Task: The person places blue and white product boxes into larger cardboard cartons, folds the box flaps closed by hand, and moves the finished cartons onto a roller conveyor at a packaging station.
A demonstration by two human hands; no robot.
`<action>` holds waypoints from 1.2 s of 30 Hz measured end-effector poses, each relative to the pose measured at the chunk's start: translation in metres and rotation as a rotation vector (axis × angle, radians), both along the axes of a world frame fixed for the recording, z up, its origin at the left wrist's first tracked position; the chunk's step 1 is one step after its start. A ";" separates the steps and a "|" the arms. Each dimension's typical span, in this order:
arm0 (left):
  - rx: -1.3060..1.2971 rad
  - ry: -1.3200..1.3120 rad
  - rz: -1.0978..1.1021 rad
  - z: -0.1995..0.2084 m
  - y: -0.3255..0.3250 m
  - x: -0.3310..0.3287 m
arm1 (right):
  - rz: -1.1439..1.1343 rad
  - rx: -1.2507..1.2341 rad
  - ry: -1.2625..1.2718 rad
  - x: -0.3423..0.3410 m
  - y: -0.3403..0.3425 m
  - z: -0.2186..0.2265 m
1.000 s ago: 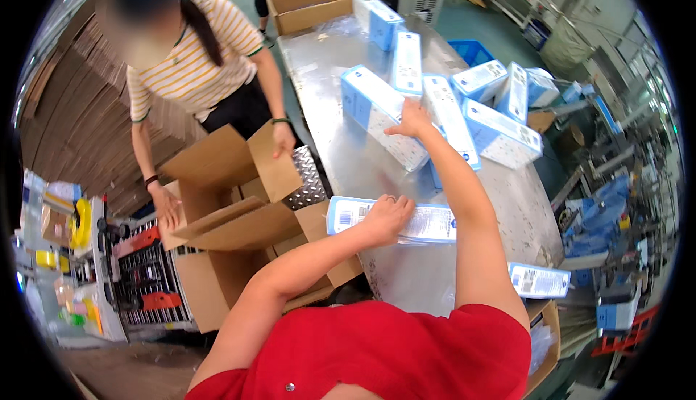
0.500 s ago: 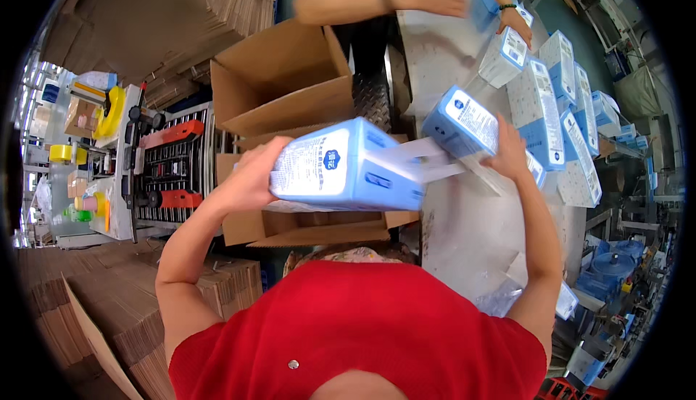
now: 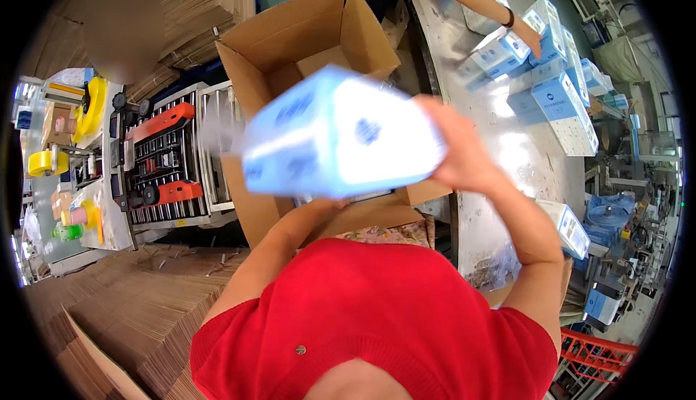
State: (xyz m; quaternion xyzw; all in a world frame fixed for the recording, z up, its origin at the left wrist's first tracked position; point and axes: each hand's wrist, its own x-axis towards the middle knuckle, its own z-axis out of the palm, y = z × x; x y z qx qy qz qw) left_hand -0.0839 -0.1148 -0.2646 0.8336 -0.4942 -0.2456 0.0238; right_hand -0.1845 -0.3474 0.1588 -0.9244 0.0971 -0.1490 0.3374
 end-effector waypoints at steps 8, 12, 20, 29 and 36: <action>0.514 0.382 -0.283 0.031 -0.016 0.034 | 0.265 -0.435 0.311 0.090 0.073 -0.225; 0.700 0.511 -0.515 0.059 -0.036 0.044 | 0.317 -0.368 0.685 0.091 0.072 -0.312; 0.094 0.517 -0.318 0.144 -0.068 0.077 | -0.085 -0.442 0.068 -0.018 -0.143 -0.148; -0.263 0.551 -0.392 0.291 -0.196 0.024 | -0.832 -0.604 0.829 -0.313 -0.352 -0.113; -0.641 0.124 -0.764 0.344 -0.343 -0.065 | -0.226 -0.341 0.387 -0.192 -0.287 -0.087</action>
